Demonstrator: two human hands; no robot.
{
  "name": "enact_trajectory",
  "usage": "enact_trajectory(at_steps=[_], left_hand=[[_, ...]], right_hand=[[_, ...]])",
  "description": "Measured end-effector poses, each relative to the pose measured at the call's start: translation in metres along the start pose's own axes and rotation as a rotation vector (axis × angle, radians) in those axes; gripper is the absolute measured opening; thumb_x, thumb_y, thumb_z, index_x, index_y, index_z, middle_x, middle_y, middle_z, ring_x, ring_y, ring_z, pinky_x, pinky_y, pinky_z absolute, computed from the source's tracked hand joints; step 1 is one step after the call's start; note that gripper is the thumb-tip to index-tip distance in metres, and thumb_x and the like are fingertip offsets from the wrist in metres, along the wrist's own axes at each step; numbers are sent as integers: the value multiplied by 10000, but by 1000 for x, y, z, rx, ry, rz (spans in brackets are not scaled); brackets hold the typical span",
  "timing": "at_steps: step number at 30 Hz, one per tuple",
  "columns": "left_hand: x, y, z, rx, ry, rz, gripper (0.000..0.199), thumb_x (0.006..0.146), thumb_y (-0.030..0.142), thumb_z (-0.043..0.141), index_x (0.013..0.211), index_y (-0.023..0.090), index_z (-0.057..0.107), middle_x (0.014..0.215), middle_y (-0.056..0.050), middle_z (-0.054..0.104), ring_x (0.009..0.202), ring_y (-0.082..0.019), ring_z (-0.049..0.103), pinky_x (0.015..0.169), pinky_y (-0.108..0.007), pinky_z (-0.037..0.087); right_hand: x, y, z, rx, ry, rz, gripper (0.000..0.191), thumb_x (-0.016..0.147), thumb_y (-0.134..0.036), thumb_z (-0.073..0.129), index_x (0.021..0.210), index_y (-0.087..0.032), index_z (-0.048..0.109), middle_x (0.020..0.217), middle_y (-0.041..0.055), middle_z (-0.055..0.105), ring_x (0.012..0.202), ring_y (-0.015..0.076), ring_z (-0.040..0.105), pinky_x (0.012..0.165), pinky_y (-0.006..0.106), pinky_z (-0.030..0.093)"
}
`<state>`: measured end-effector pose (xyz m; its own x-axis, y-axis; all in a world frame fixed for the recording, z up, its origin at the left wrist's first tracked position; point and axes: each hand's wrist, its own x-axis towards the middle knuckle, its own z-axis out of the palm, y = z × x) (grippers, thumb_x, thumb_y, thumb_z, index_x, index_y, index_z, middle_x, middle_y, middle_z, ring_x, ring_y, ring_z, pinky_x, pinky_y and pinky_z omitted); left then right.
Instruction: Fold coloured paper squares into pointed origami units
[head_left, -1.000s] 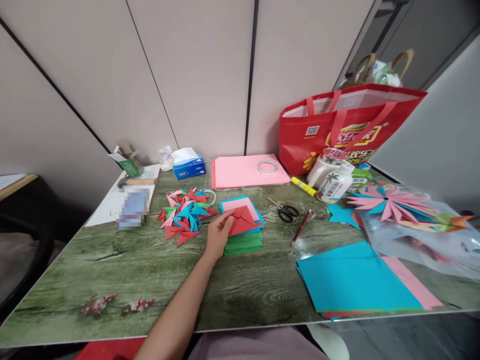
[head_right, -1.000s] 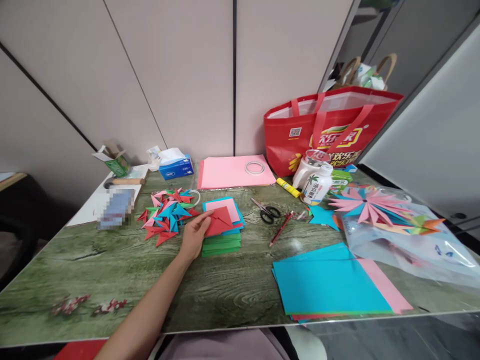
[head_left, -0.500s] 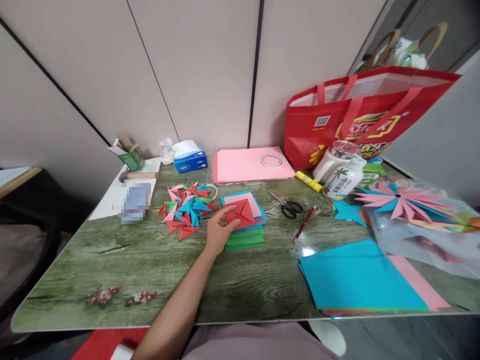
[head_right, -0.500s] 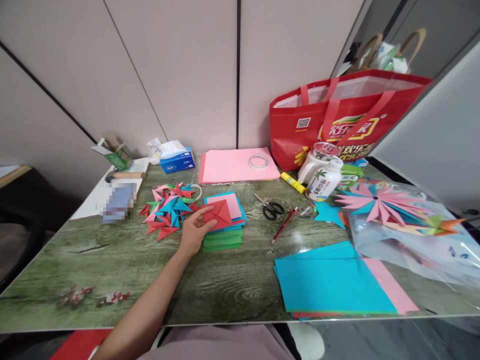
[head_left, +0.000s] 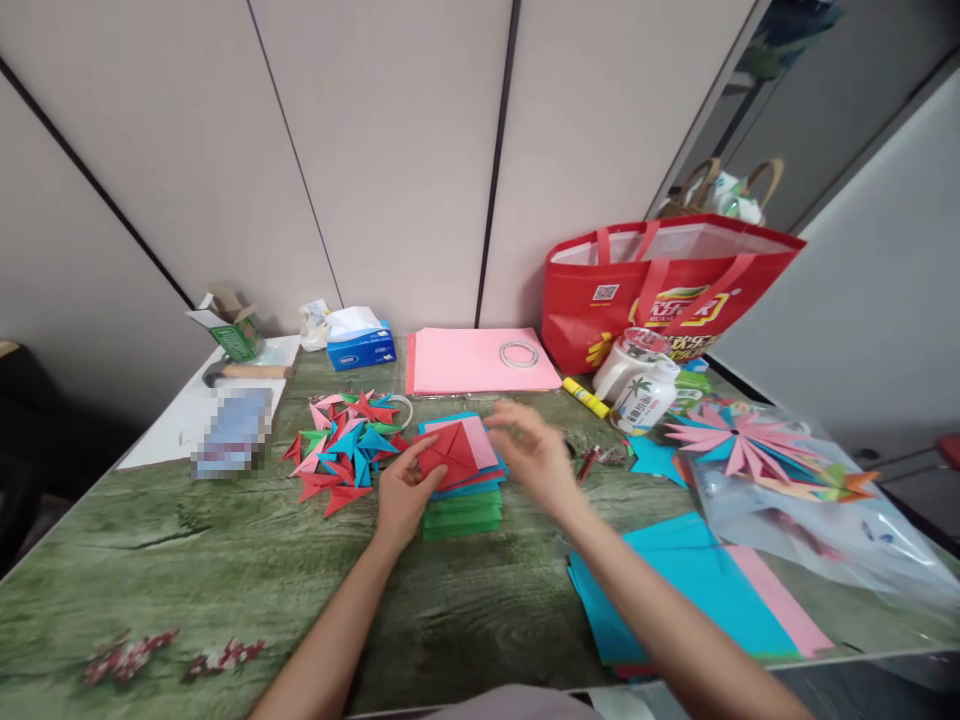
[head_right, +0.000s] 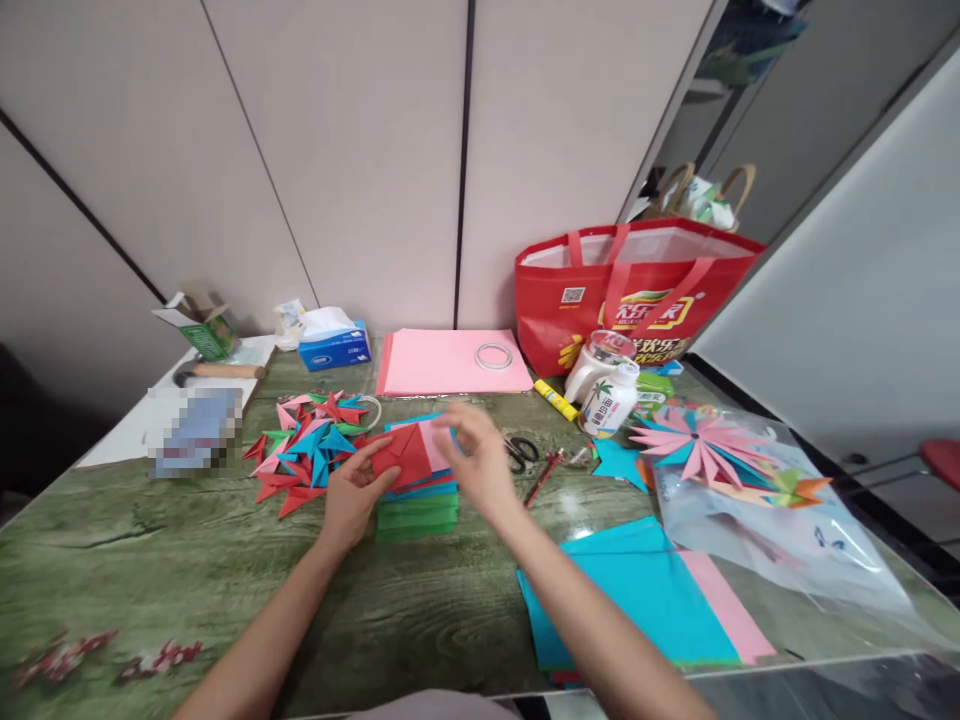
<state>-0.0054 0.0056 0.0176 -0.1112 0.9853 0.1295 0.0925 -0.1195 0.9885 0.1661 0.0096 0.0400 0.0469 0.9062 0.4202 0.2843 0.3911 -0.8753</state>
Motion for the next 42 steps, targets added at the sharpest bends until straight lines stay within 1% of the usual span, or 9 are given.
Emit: enact_trajectory(at_steps=[4, 9, 13, 17, 25, 30, 34, 38, 42], left_hand=[[-1, 0, 1, 3, -5, -32, 416, 590, 240, 685, 993, 149, 634, 469, 73, 446, 421, -77, 364, 399, -180, 290], [-2, -1, 4, -50, -35, -120, 418, 591, 242, 685, 993, 141, 625, 762, -29, 680, 590, -139, 571, 534, -217, 446], [1, -2, 1, 21, -4, -116, 280, 626, 279, 656, 872, 145, 677, 795, -49, 702, 666, -173, 612, 587, -243, 479], [5, -3, -4, 16, -88, -141, 212, 645, 291, 640, 795, 157, 708, 812, -58, 714, 750, -202, 629, 671, -276, 494], [5, -16, -4, -84, -173, -213, 375, 637, 284, 658, 983, 141, 653, 985, -99, 677, 872, -242, 613, 720, -321, 500], [4, -14, -2, -68, -187, -170, 364, 651, 279, 641, 993, 154, 646, 1014, -93, 664, 916, -247, 594, 722, -323, 502], [2, -7, 0, -38, -140, -134, 349, 649, 256, 636, 981, 150, 645, 903, -70, 684, 812, -203, 611, 644, -266, 504], [-1, 0, 2, -89, -173, -173, 580, 653, 229, 641, 1206, 184, 472, 815, -34, 671, 599, -124, 605, 527, -202, 481], [-2, 3, 2, -164, -289, -171, 574, 684, 223, 615, 1231, 212, 442, 972, -64, 660, 810, -170, 616, 719, -283, 491]], right_hand=[[-12, 15, 29, 207, -95, 169, 160, 709, -207, 589, 859, -194, 641, 902, 53, 629, 819, 181, 588, 695, 297, 480], [-16, 28, 43, 249, -72, 245, 209, 680, -148, 562, 870, -190, 640, 925, 51, 631, 836, 180, 582, 715, 290, 464], [-12, 29, 35, 249, -139, 269, 258, 663, -107, 522, 880, -187, 635, 903, 42, 648, 817, 177, 589, 717, 291, 459], [-11, 30, 27, 227, -233, 260, 316, 626, -53, 468, 854, -187, 642, 858, 26, 664, 810, 174, 596, 750, 300, 448], [-11, 33, 23, 238, -200, 245, 304, 640, -64, 484, 871, -182, 642, 894, 36, 653, 850, 175, 582, 788, 302, 429], [-11, 33, 23, 260, -184, 231, 279, 666, -83, 492, 876, -185, 645, 908, 41, 653, 859, 178, 583, 780, 300, 433], [-13, 35, 26, 250, -160, 199, 261, 683, -104, 505, 892, -185, 639, 913, 50, 647, 861, 182, 579, 776, 306, 433], [-12, 32, 27, 195, -113, 135, 230, 698, -109, 510, 874, -189, 636, 889, 50, 636, 848, 180, 574, 783, 318, 432], [-11, 25, 25, 162, -213, 33, 230, 735, -92, 465, 836, -205, 638, 864, 39, 637, 850, 165, 574, 810, 325, 425]])
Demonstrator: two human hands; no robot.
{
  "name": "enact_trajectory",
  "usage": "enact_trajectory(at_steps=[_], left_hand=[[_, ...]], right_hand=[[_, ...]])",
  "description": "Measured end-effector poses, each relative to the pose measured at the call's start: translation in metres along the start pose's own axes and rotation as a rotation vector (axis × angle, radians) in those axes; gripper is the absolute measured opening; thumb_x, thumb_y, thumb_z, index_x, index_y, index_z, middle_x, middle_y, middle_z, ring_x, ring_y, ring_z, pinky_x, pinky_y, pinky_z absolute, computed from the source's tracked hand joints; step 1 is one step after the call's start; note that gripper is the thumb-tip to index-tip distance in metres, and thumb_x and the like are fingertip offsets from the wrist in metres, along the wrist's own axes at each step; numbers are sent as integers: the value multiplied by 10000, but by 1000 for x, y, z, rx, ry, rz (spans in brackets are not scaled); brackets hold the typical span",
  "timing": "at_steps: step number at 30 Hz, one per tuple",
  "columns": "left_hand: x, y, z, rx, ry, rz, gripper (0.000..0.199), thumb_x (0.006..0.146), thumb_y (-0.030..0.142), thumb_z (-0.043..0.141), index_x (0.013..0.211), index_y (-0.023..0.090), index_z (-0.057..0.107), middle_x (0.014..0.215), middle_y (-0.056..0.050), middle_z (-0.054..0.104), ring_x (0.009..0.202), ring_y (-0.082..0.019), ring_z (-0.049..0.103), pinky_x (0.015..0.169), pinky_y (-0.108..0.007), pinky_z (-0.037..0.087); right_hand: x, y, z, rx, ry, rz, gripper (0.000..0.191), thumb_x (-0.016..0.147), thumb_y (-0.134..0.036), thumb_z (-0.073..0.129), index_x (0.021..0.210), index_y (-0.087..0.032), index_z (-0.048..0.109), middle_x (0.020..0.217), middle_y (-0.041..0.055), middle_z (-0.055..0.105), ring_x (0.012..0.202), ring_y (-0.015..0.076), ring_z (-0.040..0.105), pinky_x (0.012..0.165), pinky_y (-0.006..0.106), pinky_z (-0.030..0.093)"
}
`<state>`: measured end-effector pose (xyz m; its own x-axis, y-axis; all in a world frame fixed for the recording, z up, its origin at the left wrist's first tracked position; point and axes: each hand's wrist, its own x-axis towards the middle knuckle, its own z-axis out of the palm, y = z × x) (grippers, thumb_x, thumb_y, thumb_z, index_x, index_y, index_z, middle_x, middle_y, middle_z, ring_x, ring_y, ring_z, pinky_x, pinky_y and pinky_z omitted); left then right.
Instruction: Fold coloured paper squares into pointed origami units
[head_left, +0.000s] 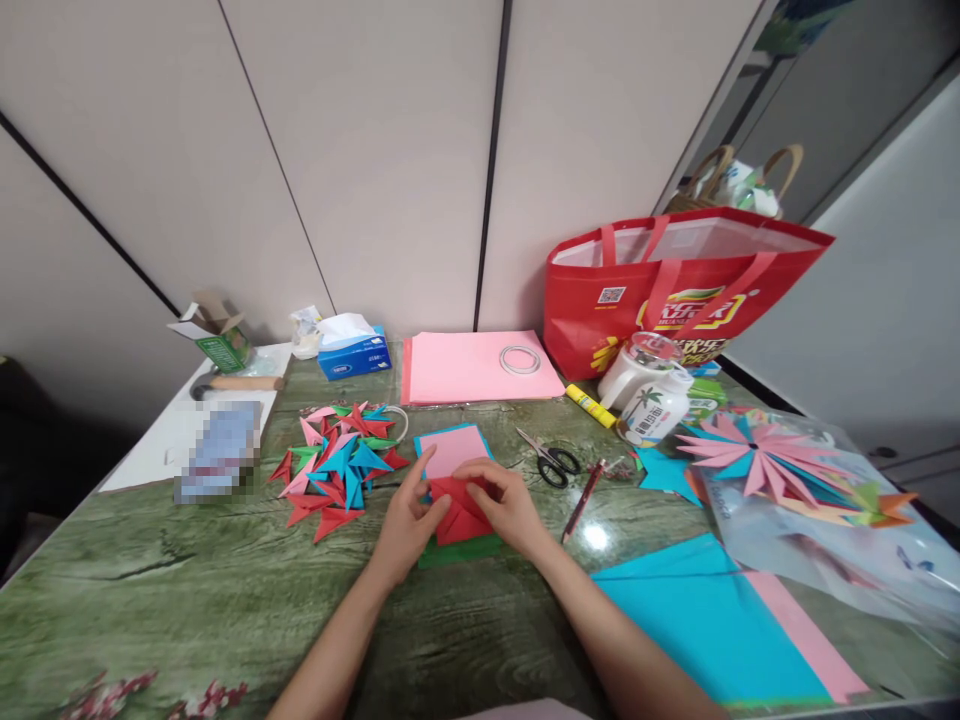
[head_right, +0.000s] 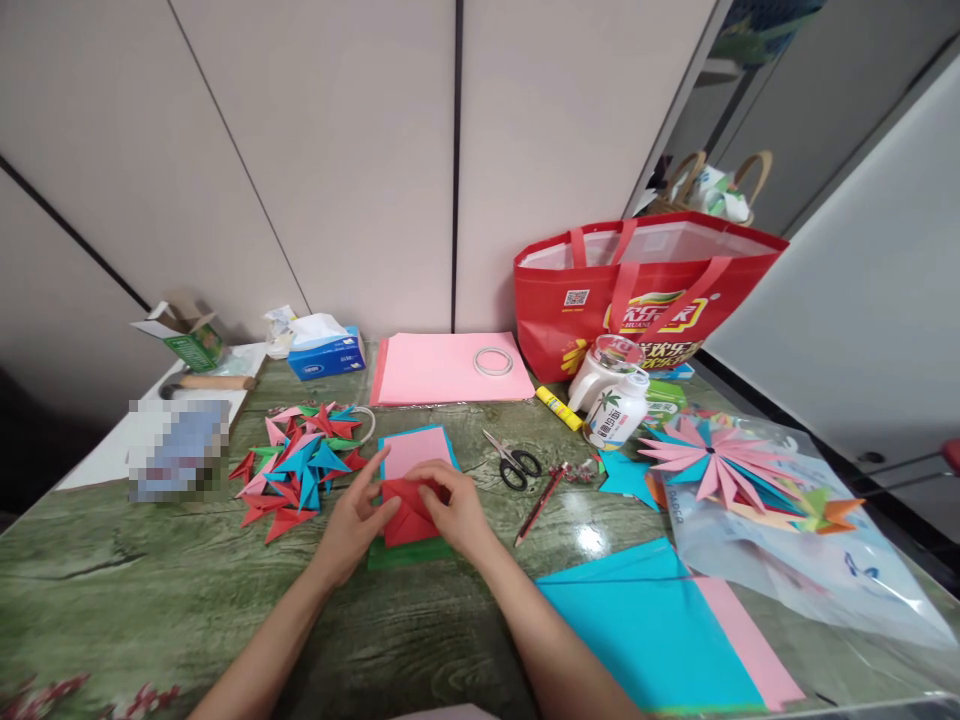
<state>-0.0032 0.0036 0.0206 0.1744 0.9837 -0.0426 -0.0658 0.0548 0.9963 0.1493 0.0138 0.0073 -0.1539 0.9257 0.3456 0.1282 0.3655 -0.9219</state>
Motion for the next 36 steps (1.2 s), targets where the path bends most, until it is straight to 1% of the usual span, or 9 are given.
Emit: enact_trajectory(at_steps=[2, 4, 8, 11, 14, 20, 26, 32, 36], left_hand=[[0, -1, -2, 7, -32, 15, 471, 684, 216, 616, 1148, 197, 538, 1038, -74, 645, 965, -200, 566, 837, -320, 440], [1, -4, -4, -13, -39, -5, 386, 681, 218, 620, 1064, 177, 606, 1045, -81, 648, 1015, -221, 541, 876, -342, 414], [3, -6, -7, -155, 152, -40, 309, 658, 234, 643, 958, 161, 663, 945, -75, 690, 864, -209, 609, 758, -310, 480], [4, -4, -7, -286, 304, -26, 297, 614, 222, 679, 904, 162, 682, 860, -59, 707, 729, -172, 625, 627, -254, 499], [4, -2, -5, -389, 353, -18, 287, 583, 204, 700, 866, 163, 694, 855, -64, 707, 713, -159, 625, 598, -230, 498], [0, -1, 0, -416, 316, -16, 332, 597, 224, 698, 923, 164, 678, 943, -92, 689, 798, -187, 626, 661, -262, 512], [-2, -6, -2, -256, 154, -7, 500, 643, 259, 670, 1121, 155, 567, 944, -100, 689, 831, -209, 627, 749, -311, 498], [0, -15, -7, -124, 232, 22, 426, 641, 298, 662, 1046, 172, 622, 977, -74, 683, 811, -219, 635, 727, -326, 516], [1, -15, -8, -92, 252, 28, 402, 642, 308, 657, 1020, 173, 638, 963, -71, 688, 797, -225, 643, 732, -348, 518]], right_hand=[[-1, -2, 0, -16, -60, -32, 236, 748, -90, 458, 850, -213, 633, 882, 38, 632, 867, 162, 569, 812, 325, 427], [-2, -4, 1, -89, -25, -58, 211, 753, -110, 484, 867, -218, 625, 952, 52, 604, 910, 174, 549, 806, 330, 428], [-8, -6, 3, -351, 122, -225, 192, 756, -121, 515, 866, -240, 619, 1036, 66, 549, 970, 203, 484, 817, 374, 407], [-12, -7, 8, -476, -42, -386, 309, 755, -69, 488, 976, -258, 592, 998, 54, 578, 952, 197, 483, 820, 377, 405], [-14, -5, 16, -537, -163, -436, 333, 758, -151, 547, 1078, -241, 546, 1041, 78, 583, 969, 219, 488, 801, 386, 419], [-12, 1, 22, -389, 4, -356, 194, 803, -169, 509, 938, -259, 615, 886, 43, 654, 893, 189, 539, 800, 368, 428], [-10, -8, 19, -174, 141, -132, 140, 790, -183, 502, 772, -217, 636, 780, 51, 630, 790, 183, 557, 748, 346, 446], [-11, -5, 21, -193, 240, 4, 71, 717, -214, 584, 660, -187, 617, 797, 46, 483, 784, 176, 506, 693, 301, 445], [-10, -1, 19, -81, 273, 46, 158, 653, -224, 642, 791, -195, 571, 935, 58, 450, 808, 166, 512, 686, 283, 469]])
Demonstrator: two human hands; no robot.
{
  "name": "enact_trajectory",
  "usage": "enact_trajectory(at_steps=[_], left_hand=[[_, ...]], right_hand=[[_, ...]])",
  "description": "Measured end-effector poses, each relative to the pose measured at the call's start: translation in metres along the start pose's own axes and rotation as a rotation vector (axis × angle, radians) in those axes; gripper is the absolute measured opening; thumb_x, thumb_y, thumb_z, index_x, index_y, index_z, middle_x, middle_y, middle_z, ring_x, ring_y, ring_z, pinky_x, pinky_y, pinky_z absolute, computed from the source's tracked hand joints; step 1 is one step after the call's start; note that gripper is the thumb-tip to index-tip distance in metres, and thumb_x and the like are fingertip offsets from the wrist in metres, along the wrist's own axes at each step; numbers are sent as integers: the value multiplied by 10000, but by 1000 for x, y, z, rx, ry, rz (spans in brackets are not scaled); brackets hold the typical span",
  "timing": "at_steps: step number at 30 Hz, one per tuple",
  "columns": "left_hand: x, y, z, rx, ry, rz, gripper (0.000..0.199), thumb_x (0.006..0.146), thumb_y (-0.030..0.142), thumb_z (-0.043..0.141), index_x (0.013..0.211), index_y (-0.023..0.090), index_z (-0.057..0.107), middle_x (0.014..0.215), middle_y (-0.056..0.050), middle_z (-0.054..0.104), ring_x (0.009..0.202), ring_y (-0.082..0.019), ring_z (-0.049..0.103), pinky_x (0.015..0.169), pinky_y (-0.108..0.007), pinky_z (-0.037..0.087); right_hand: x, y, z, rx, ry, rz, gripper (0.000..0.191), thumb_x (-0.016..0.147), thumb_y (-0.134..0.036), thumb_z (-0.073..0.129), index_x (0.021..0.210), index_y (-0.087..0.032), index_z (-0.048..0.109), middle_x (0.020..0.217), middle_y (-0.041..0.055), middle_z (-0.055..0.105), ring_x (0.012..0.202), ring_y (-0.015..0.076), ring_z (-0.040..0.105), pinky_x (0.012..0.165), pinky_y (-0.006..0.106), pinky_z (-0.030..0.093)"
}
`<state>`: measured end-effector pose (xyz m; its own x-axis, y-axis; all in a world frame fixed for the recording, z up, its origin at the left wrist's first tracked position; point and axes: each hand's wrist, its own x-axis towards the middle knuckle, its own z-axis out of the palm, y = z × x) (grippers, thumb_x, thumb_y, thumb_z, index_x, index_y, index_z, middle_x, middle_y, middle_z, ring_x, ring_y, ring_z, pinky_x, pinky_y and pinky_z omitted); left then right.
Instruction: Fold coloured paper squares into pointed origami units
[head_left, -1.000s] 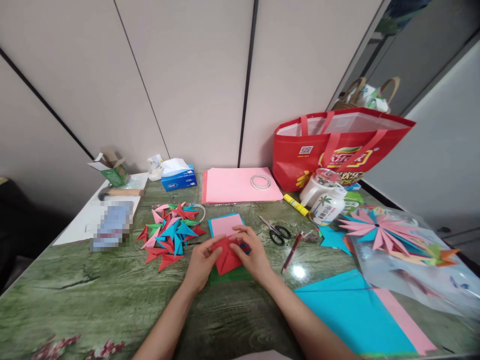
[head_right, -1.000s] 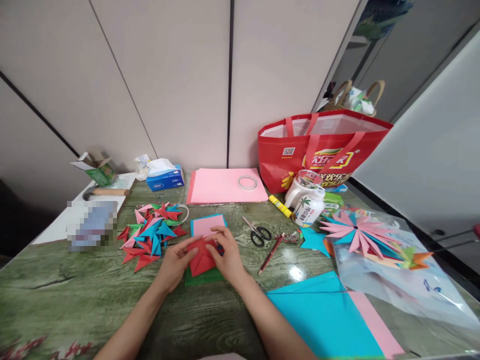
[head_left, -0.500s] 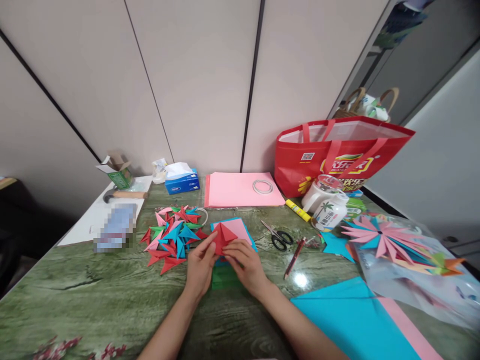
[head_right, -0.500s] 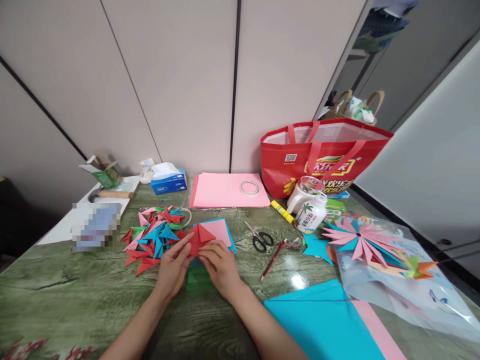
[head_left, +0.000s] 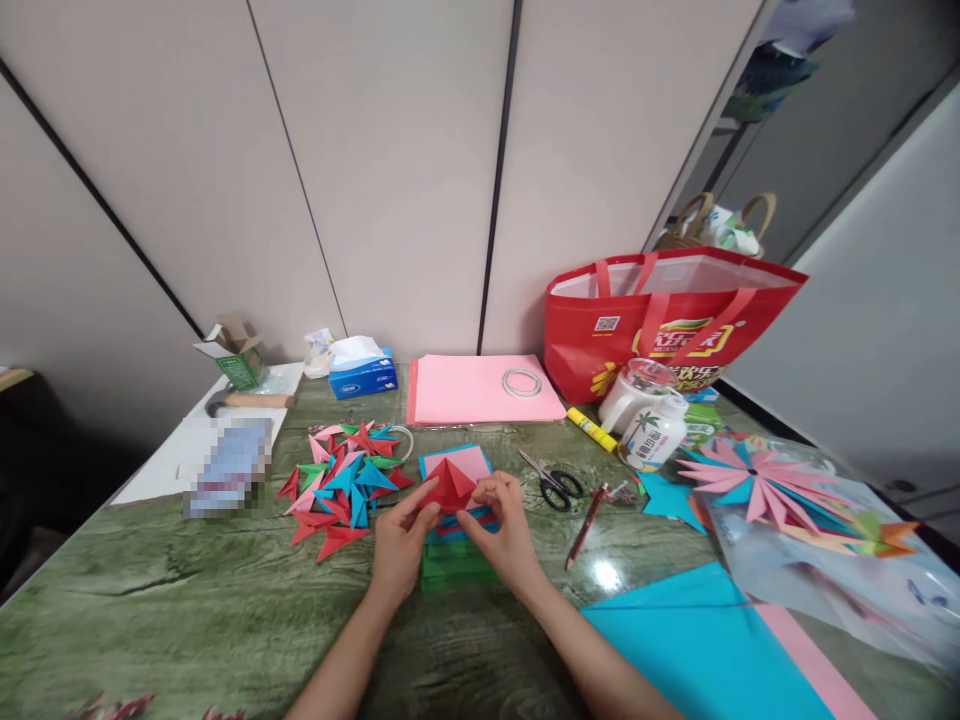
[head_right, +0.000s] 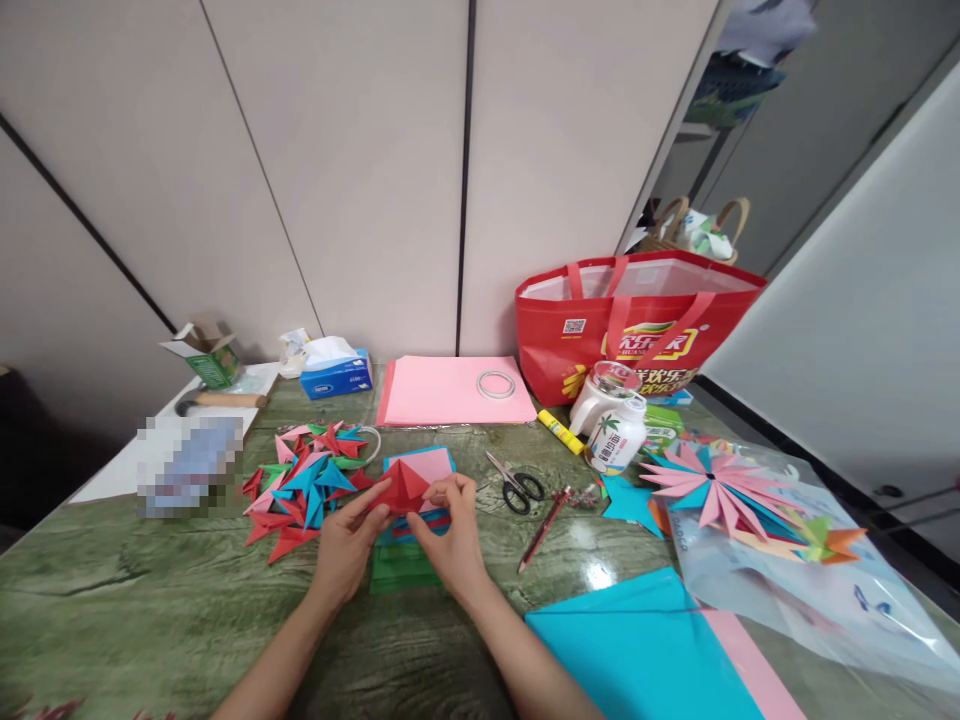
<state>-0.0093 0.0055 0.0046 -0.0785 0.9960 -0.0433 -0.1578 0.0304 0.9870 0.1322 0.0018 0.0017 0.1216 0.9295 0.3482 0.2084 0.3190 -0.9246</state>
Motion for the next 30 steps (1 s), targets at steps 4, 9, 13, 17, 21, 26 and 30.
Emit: enact_trajectory(at_steps=[4, 9, 13, 17, 21, 26, 30], left_hand=[[0, 3, 1, 57, -24, -14, 361, 633, 309, 657, 967, 172, 664, 944, -68, 695, 760, -225, 649, 704, -354, 527], [-2, 13, 3, 163, -70, 39, 310, 613, 282, 670, 905, 184, 692, 852, -55, 717, 727, -232, 649, 655, -325, 529], [-2, 18, 3, 215, -8, 37, 388, 552, 240, 716, 932, 173, 681, 726, -28, 721, 567, -177, 627, 555, -265, 516], [-1, 17, 3, 8, 27, -27, 335, 535, 211, 725, 865, 164, 694, 739, -27, 716, 622, -180, 642, 621, -292, 534], [-1, 14, 4, -180, 10, -112, 285, 541, 201, 726, 819, 151, 695, 701, -26, 715, 625, -191, 655, 677, -361, 544], [-1, 11, 4, -207, 33, -109, 297, 546, 194, 732, 833, 133, 692, 645, -19, 709, 560, -168, 650, 643, -342, 561], [-2, 8, 4, -211, 39, -90, 278, 556, 194, 730, 825, 133, 699, 627, -19, 708, 556, -162, 651, 627, -323, 566]], right_hand=[[4, 0, -3, 150, -158, 42, 154, 645, -247, 666, 773, -205, 593, 994, 64, 502, 771, 158, 550, 638, 269, 486], [7, 3, -5, 175, -187, 55, 76, 670, -270, 652, 711, -206, 650, 784, 37, 583, 769, 173, 560, 668, 284, 473], [8, 6, -6, 176, -144, 57, 81, 657, -251, 663, 721, -201, 669, 773, 40, 608, 776, 181, 567, 706, 301, 460], [8, 8, -7, 195, -99, 68, 90, 647, -240, 670, 726, -197, 670, 786, 45, 605, 785, 184, 565, 699, 300, 460], [9, 6, -7, 218, -106, 80, 83, 651, -239, 665, 722, -196, 672, 777, 42, 608, 756, 176, 568, 684, 294, 459], [7, 4, -7, 189, -110, 130, 116, 647, -261, 667, 736, -188, 686, 752, 44, 641, 711, 176, 572, 639, 283, 456], [6, 4, -7, 173, -95, 130, 125, 644, -271, 672, 728, -180, 687, 729, 41, 650, 685, 173, 577, 622, 276, 458]])
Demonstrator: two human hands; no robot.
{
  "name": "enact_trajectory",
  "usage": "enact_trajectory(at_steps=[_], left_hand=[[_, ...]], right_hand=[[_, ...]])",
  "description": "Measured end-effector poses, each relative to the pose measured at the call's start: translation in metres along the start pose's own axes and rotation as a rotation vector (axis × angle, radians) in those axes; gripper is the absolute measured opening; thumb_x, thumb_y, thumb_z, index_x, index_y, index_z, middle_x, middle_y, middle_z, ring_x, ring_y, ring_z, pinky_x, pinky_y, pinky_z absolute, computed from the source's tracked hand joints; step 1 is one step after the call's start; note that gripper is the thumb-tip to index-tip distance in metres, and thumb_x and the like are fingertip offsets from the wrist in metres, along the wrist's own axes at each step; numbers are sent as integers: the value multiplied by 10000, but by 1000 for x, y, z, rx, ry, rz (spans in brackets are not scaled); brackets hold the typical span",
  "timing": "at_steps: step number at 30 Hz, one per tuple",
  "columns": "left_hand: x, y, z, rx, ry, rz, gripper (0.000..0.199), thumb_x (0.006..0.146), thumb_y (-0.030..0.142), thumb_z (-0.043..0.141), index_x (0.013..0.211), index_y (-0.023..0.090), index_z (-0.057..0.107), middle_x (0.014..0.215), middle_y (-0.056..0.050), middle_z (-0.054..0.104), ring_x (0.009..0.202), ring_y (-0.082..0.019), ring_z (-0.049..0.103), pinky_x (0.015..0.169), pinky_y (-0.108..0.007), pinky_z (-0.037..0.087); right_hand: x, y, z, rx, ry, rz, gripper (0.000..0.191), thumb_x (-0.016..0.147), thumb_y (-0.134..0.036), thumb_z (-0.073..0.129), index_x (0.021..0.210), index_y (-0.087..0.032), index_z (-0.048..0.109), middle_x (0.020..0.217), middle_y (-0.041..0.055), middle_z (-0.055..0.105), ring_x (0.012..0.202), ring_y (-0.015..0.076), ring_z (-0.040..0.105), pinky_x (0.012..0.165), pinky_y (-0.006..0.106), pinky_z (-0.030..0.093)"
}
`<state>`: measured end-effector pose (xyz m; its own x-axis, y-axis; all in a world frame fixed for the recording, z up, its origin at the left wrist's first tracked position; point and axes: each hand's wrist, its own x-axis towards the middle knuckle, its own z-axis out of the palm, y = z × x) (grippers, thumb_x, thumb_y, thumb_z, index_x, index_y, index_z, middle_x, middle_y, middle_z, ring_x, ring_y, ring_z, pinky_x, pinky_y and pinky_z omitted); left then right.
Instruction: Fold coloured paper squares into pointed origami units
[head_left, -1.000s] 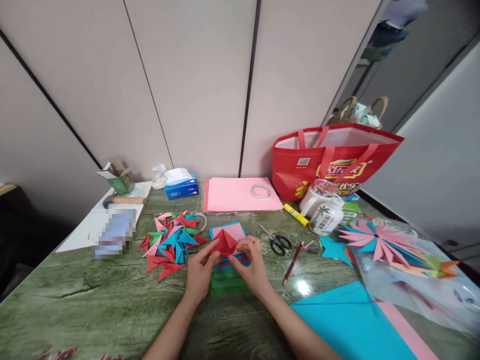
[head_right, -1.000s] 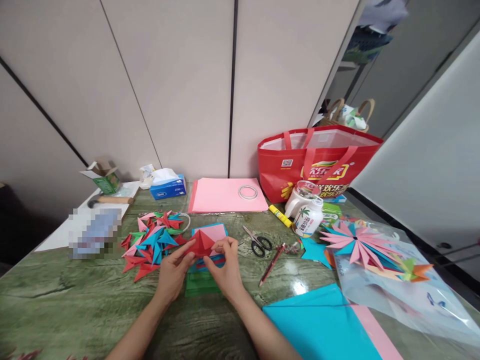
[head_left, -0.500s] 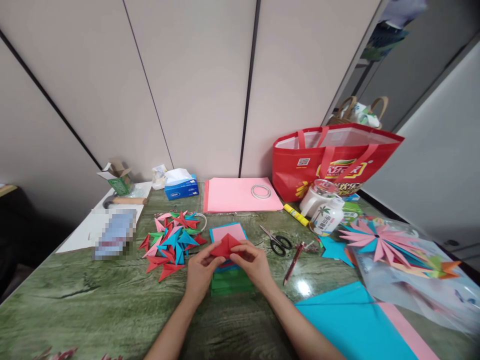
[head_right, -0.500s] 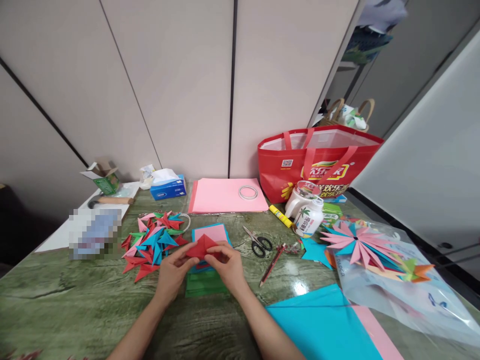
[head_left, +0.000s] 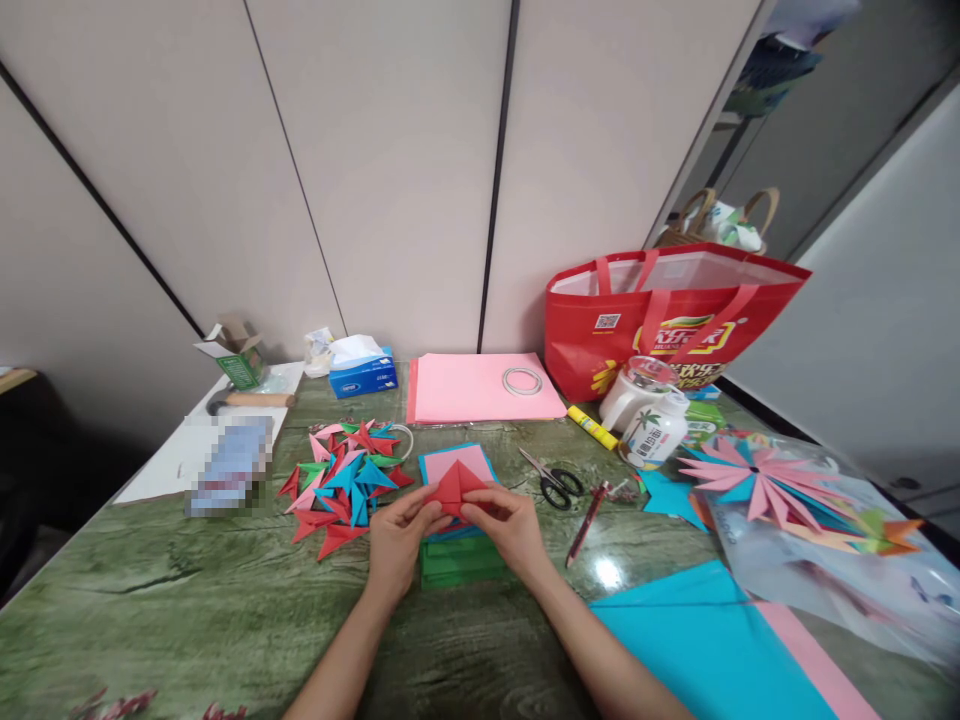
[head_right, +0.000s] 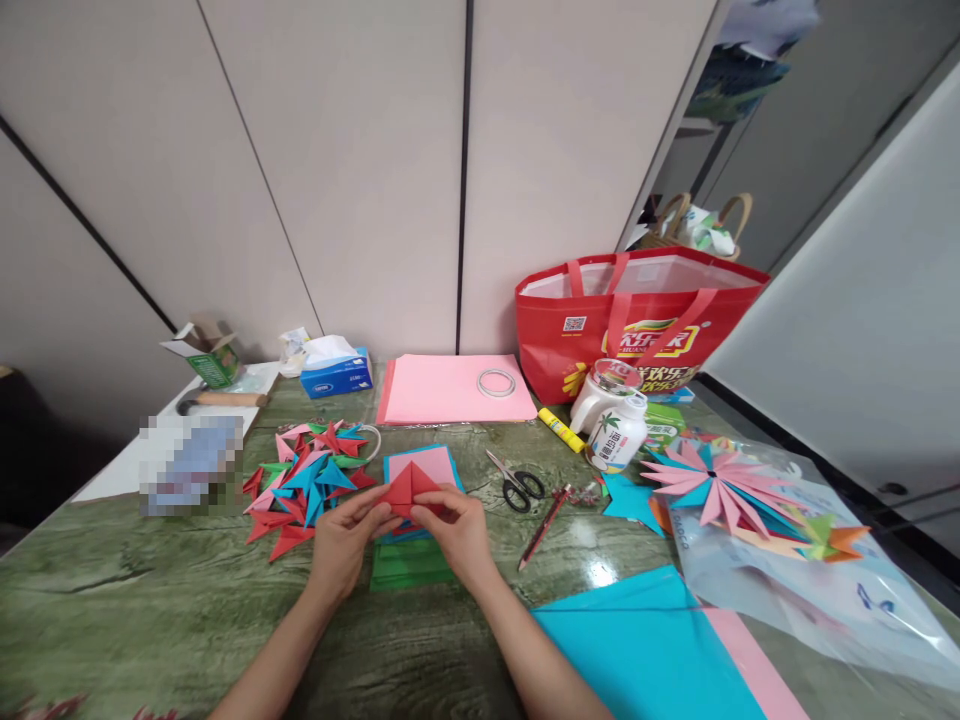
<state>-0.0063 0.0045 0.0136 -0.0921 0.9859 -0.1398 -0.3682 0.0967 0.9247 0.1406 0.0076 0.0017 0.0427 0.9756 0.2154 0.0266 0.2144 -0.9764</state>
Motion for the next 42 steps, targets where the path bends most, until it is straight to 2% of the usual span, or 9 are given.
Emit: enact_trajectory(at_steps=[4, 9, 15, 34, 38, 42], left_hand=[[0, -1, -1, 9, -6, 9, 209, 555, 195, 731, 753, 128, 712, 628, -23, 708, 550, -160, 649, 622, -311, 568], [1, 1, -1, 38, -52, -35, 223, 563, 192, 728, 773, 120, 709, 662, -43, 715, 592, -172, 656, 638, -312, 563], [2, 4, -2, -2, -111, -35, 248, 573, 196, 723, 810, 130, 697, 700, -42, 719, 635, -187, 667, 687, -342, 554], [0, 3, -2, 20, -77, -35, 255, 562, 200, 735, 797, 108, 701, 631, -58, 719, 579, -193, 667, 640, -329, 562], [1, 5, -3, 25, -123, -51, 285, 577, 191, 724, 851, 119, 689, 692, -50, 722, 624, -192, 668, 668, -342, 556], [0, 10, -2, 110, -177, -74, 408, 547, 161, 736, 949, 153, 661, 747, -21, 722, 653, -198, 665, 673, -354, 552]], right_hand=[[0, -5, -1, -19, -26, -69, 102, 671, -257, 654, 740, -184, 674, 732, 31, 628, 688, 163, 568, 625, 266, 453], [0, -8, -7, -129, -157, -178, 168, 713, -240, 619, 868, -237, 682, 873, 41, 598, 800, 166, 546, 695, 273, 443], [2, -2, -8, -121, -128, -171, 154, 719, -264, 616, 852, -227, 686, 822, 45, 613, 757, 168, 557, 677, 284, 445], [4, 0, -11, -72, -134, -106, 129, 699, -248, 634, 808, -229, 700, 825, 46, 615, 753, 171, 564, 648, 283, 456], [4, -1, -11, -83, -125, -110, 116, 691, -228, 637, 788, -224, 702, 800, 44, 611, 734, 165, 561, 638, 274, 453], [3, -3, -12, -104, -137, -118, 114, 690, -238, 638, 783, -213, 700, 785, 43, 611, 716, 159, 558, 627, 267, 448]])
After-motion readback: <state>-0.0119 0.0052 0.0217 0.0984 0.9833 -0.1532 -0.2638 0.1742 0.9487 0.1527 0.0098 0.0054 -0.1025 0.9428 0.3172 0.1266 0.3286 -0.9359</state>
